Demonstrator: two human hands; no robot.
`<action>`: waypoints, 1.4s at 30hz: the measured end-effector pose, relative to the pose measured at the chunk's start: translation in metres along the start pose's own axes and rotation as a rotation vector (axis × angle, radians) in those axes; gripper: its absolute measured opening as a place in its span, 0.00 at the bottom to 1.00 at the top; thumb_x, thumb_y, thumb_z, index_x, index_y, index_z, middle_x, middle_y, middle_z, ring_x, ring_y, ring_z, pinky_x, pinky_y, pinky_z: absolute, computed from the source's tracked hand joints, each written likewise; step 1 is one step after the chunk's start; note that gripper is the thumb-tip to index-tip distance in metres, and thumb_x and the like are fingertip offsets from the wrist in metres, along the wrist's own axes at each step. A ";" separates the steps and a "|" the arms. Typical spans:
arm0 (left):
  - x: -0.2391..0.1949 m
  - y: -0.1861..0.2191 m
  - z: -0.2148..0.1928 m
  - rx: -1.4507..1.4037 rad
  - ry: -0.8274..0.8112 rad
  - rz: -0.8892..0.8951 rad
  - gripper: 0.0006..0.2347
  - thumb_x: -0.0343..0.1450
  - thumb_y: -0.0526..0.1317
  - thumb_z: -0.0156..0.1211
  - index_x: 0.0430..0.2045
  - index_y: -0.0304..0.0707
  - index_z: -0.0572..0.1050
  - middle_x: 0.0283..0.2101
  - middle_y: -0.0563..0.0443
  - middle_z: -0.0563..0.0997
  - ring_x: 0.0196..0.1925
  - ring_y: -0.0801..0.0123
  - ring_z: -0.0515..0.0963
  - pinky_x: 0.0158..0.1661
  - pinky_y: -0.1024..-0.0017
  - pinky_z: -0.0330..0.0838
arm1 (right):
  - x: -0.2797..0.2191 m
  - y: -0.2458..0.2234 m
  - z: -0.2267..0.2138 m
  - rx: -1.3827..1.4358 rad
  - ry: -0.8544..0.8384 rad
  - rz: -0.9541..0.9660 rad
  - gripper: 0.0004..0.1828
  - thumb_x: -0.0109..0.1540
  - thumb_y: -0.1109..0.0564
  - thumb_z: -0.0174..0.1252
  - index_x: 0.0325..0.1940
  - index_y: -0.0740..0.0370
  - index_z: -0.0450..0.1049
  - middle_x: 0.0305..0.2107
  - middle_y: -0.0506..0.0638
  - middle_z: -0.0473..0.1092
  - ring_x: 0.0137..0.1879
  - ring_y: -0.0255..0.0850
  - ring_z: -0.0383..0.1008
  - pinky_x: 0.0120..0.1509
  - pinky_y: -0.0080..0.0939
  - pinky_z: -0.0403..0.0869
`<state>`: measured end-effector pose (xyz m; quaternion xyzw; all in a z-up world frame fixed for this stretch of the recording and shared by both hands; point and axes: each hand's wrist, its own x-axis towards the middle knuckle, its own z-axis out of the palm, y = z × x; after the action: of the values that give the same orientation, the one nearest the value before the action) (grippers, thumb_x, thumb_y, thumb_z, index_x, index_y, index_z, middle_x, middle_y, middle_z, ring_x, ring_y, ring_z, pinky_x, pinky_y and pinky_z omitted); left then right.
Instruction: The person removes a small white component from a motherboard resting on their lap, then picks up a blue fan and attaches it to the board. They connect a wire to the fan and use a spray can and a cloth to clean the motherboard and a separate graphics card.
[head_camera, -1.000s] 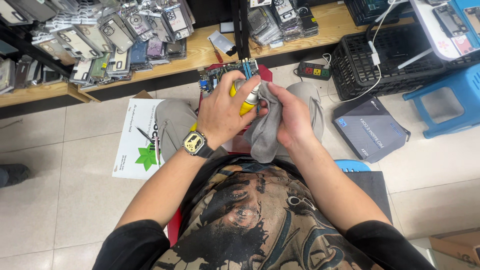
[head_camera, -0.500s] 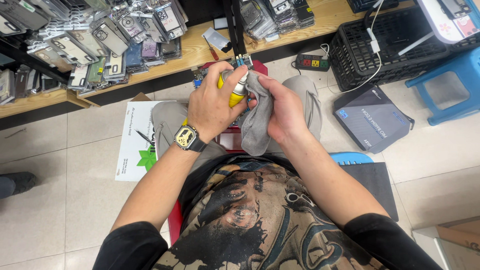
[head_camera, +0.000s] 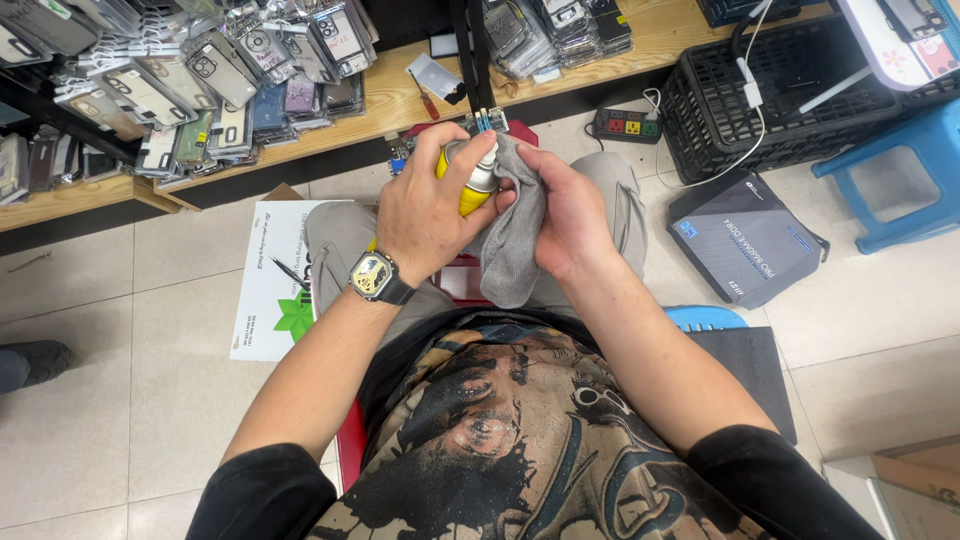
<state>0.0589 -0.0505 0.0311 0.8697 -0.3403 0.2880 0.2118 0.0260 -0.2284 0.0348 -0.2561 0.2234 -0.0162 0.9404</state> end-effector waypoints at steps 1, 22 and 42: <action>-0.001 0.000 0.000 0.000 0.000 -0.001 0.31 0.74 0.53 0.79 0.72 0.66 0.70 0.63 0.56 0.71 0.55 0.49 0.90 0.46 0.55 0.90 | -0.001 -0.001 0.002 -0.001 0.000 0.000 0.22 0.69 0.64 0.66 0.65 0.81 0.80 0.37 0.64 0.73 0.40 0.47 0.79 0.40 0.36 0.85; -0.095 -0.327 -0.010 -0.278 0.570 -1.071 0.35 0.77 0.54 0.78 0.69 0.32 0.61 0.67 0.34 0.80 0.62 0.56 0.88 0.63 0.64 0.79 | 0.091 -0.039 -0.042 0.176 -0.185 0.219 0.25 0.73 0.57 0.67 0.72 0.70 0.72 0.44 0.55 0.71 0.44 0.38 0.76 0.55 0.30 0.80; -0.298 -0.338 -0.009 -0.070 0.481 -1.395 0.37 0.76 0.39 0.85 0.72 0.35 0.57 0.75 0.33 0.75 0.72 0.50 0.81 0.70 0.59 0.74 | 0.069 -0.149 -0.092 0.169 -0.253 -0.024 0.14 0.84 0.56 0.62 0.73 0.59 0.77 0.56 0.50 0.75 0.46 0.35 0.76 0.52 0.31 0.76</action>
<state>0.1173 0.3244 -0.2127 0.7895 0.3387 0.2582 0.4420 0.0608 -0.4112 0.0084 -0.1785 0.0980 -0.0139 0.9790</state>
